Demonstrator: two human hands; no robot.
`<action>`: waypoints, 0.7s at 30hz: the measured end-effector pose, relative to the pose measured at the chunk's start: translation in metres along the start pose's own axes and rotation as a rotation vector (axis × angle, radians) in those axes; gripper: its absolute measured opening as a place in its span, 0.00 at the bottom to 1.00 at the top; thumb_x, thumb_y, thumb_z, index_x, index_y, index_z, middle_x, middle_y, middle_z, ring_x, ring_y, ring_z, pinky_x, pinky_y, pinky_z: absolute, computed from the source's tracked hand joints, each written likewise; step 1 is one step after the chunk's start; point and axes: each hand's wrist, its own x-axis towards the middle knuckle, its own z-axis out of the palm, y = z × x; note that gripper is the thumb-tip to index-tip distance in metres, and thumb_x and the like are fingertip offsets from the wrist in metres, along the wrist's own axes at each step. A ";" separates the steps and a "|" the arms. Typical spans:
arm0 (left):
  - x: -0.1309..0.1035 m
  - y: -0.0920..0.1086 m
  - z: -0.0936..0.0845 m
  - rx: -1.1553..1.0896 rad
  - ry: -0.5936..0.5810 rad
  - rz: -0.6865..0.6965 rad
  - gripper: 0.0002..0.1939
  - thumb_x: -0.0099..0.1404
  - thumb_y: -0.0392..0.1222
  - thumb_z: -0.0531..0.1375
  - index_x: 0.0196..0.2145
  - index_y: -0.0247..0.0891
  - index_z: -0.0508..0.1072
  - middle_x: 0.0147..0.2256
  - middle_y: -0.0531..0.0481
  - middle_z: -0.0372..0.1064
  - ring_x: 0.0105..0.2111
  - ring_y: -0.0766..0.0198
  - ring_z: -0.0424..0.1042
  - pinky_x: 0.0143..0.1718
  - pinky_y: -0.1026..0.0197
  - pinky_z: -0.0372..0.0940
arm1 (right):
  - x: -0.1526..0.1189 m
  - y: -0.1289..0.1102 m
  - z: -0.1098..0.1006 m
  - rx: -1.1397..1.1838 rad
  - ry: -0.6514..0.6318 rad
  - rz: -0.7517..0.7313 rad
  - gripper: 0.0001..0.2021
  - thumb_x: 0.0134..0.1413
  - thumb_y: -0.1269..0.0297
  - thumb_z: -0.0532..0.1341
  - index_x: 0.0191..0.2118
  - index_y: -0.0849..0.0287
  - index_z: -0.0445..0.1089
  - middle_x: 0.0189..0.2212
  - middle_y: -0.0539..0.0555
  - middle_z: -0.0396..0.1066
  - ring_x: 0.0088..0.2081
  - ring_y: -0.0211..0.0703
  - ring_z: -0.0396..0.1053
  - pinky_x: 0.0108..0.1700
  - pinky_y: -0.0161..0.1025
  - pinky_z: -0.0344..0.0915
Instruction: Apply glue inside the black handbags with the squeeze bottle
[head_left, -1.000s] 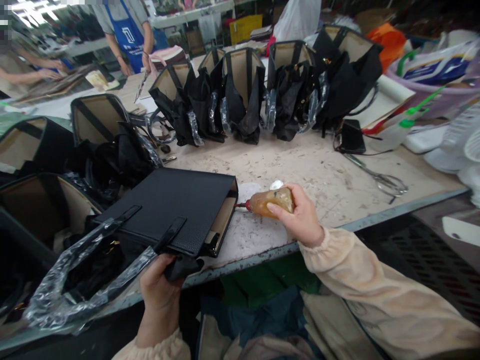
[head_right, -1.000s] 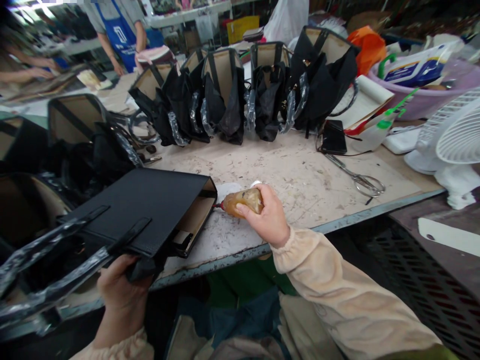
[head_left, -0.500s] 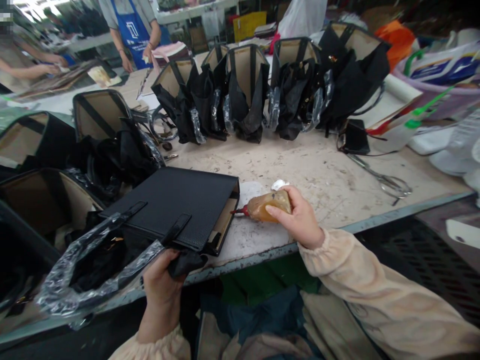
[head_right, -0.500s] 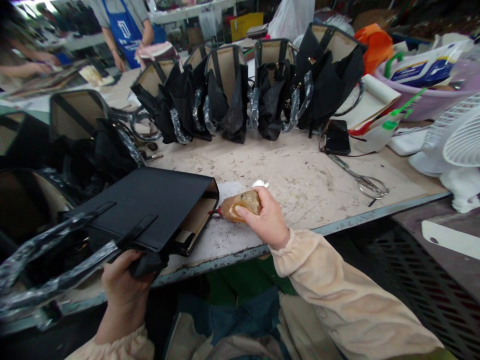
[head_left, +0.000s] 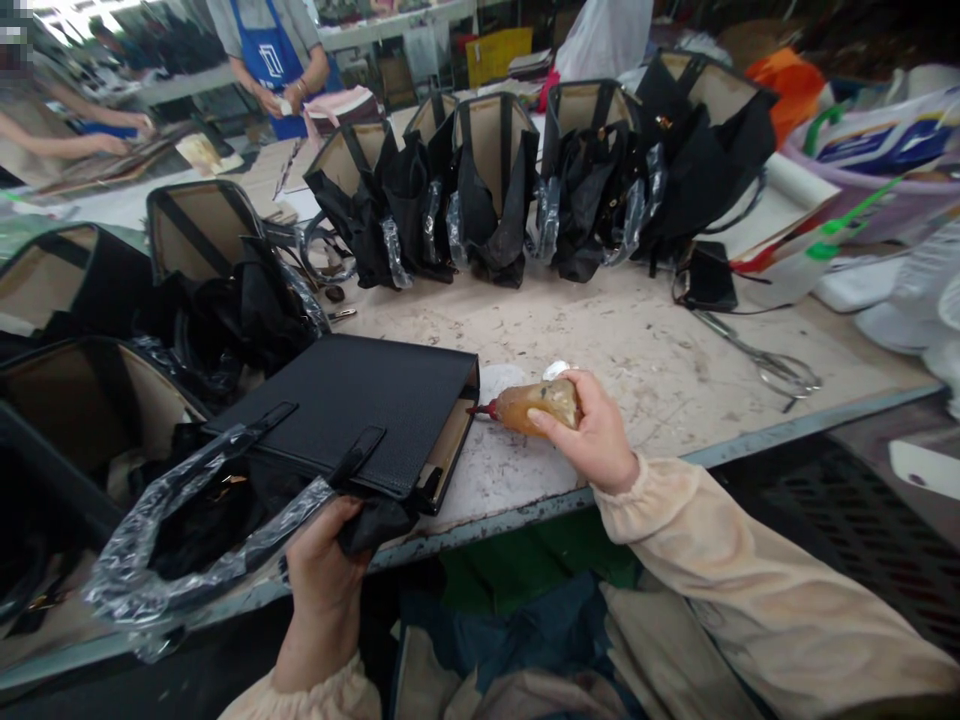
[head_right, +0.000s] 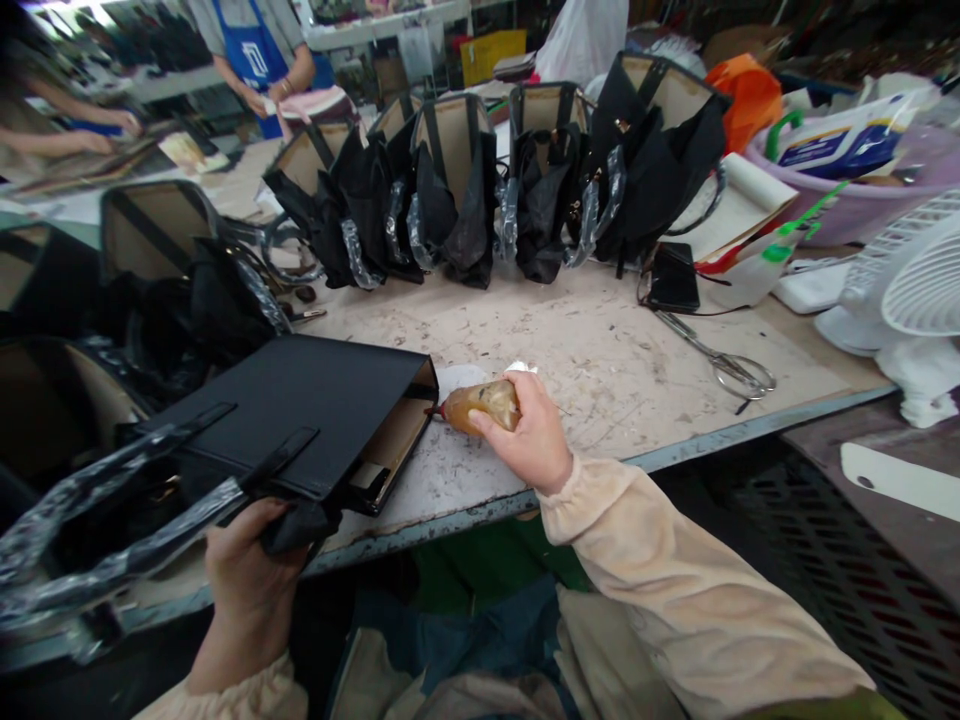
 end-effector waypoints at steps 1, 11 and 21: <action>-0.002 -0.001 0.000 -0.023 0.005 -0.018 0.03 0.41 0.34 0.63 0.20 0.37 0.73 0.18 0.54 0.68 0.16 0.66 0.65 0.18 0.65 0.59 | -0.001 -0.002 -0.002 0.022 -0.017 0.025 0.22 0.47 0.51 0.64 0.45 0.56 0.63 0.38 0.54 0.67 0.39 0.48 0.66 0.43 0.45 0.64; -0.006 -0.004 0.000 -0.060 -0.005 -0.096 0.07 0.39 0.32 0.63 0.22 0.37 0.75 0.19 0.54 0.70 0.18 0.65 0.67 0.18 0.65 0.61 | 0.005 0.001 0.000 0.051 -0.025 0.140 0.21 0.46 0.50 0.64 0.42 0.57 0.63 0.35 0.51 0.67 0.35 0.45 0.65 0.39 0.42 0.63; 0.001 0.000 0.004 -0.117 0.054 -0.400 0.06 0.37 0.36 0.64 0.19 0.39 0.74 0.22 0.52 0.69 0.23 0.62 0.68 0.24 0.61 0.65 | 0.007 0.007 0.001 0.043 -0.017 0.096 0.22 0.46 0.50 0.64 0.44 0.56 0.63 0.35 0.52 0.66 0.37 0.47 0.66 0.41 0.45 0.64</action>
